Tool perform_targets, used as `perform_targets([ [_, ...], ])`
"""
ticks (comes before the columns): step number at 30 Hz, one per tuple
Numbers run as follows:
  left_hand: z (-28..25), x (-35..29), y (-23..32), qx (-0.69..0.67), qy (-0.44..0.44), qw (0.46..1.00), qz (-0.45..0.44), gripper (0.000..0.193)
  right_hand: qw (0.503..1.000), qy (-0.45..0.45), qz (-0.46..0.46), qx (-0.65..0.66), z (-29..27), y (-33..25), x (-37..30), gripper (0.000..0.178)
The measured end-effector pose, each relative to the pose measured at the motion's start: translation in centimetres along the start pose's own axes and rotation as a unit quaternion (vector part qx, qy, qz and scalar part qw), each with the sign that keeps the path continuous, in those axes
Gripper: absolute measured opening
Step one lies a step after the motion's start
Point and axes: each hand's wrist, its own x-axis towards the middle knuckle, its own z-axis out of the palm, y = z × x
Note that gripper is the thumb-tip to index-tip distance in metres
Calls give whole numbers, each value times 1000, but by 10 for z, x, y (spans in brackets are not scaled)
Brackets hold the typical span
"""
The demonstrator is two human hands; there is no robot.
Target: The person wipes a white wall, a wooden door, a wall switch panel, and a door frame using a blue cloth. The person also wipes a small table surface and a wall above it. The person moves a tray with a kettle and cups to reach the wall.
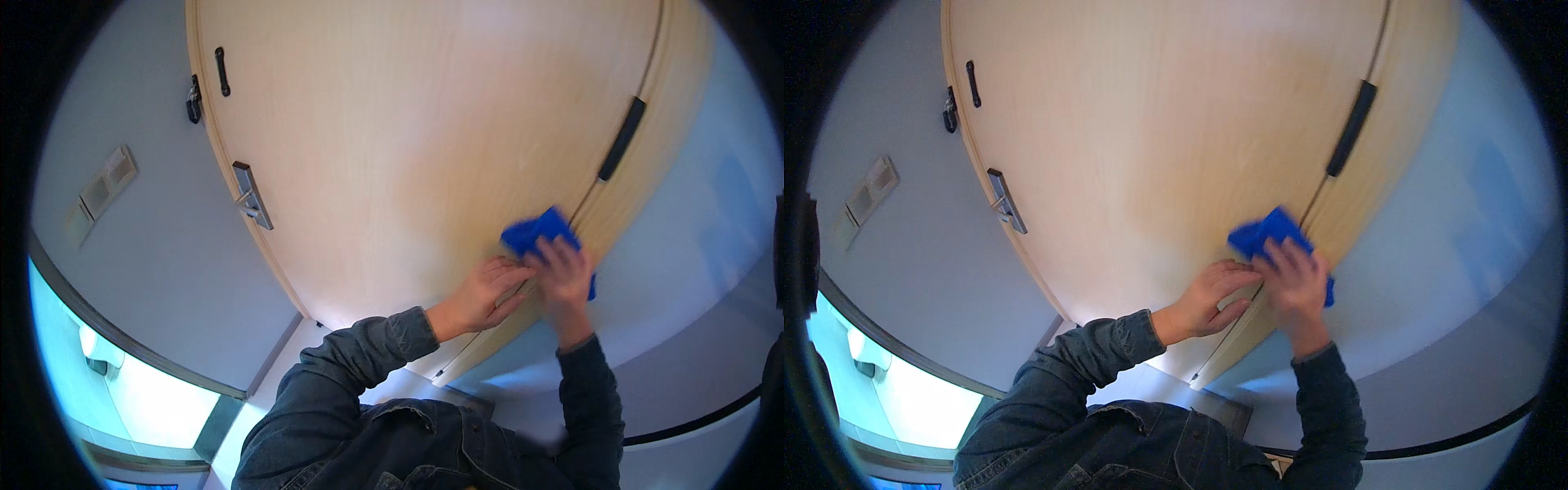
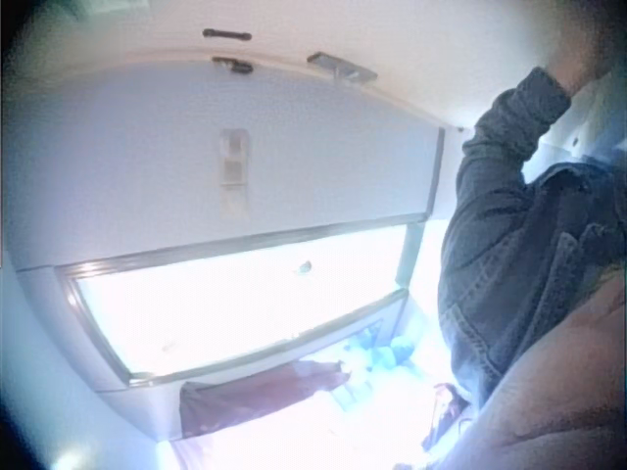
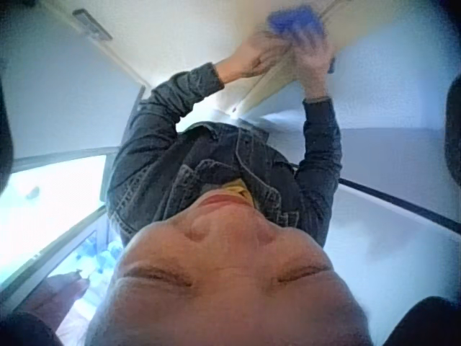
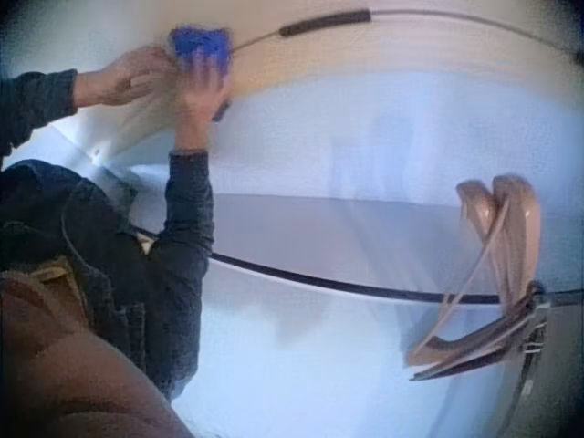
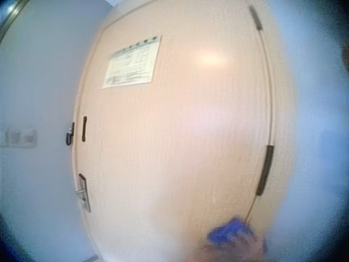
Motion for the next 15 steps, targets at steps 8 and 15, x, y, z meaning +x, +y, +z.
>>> perform_targets([
  [8,-40,-27,-17,-20,3,997,-68,37,980,-117,-68,144,32,-41,15,23],
  [15,-100,36,-19,78,78,992,53,42,992,118,-44,-16,-23,13,158,34],
])
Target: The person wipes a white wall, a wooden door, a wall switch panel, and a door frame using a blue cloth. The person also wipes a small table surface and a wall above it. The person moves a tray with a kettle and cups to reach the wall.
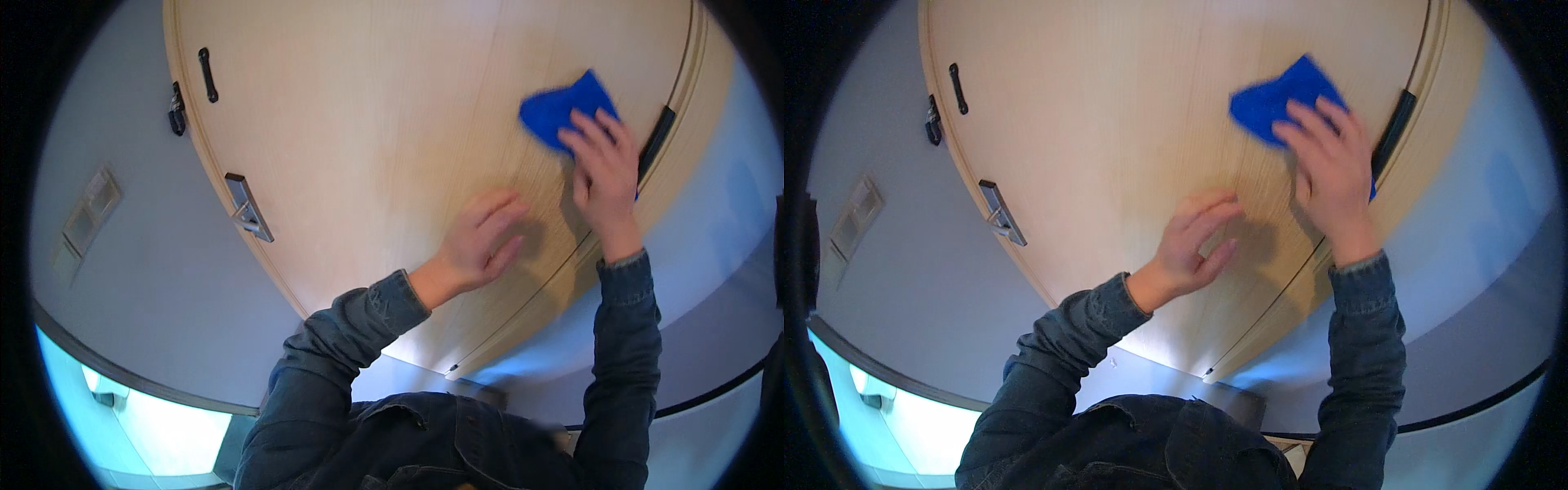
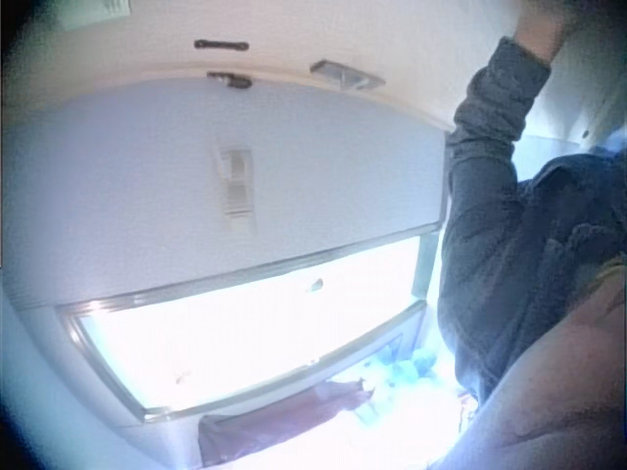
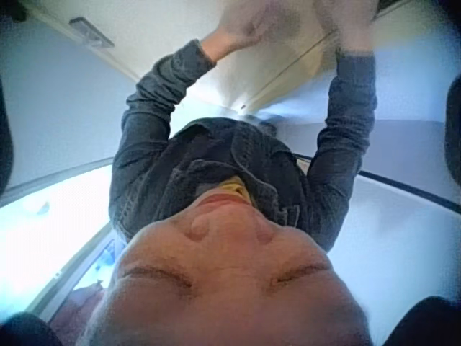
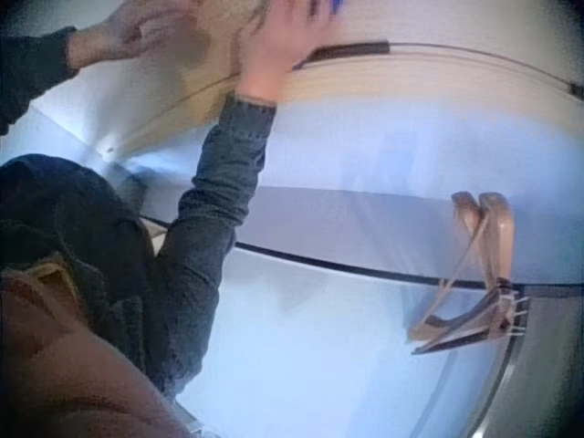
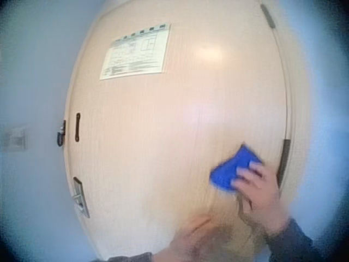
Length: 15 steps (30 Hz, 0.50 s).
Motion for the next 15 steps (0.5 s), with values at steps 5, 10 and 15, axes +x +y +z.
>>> perform_targets([
  [5,-14,7,-1,28,-2,999,41,45,998,-38,54,21,28,-22,-16,38],
  [10,3,-56,-5,36,-113,993,-13,53,967,-166,-16,191,68,-88,-115,22],
  [15,19,-90,1,3,-152,982,-112,67,940,-175,-84,280,61,-94,-137,23],
])
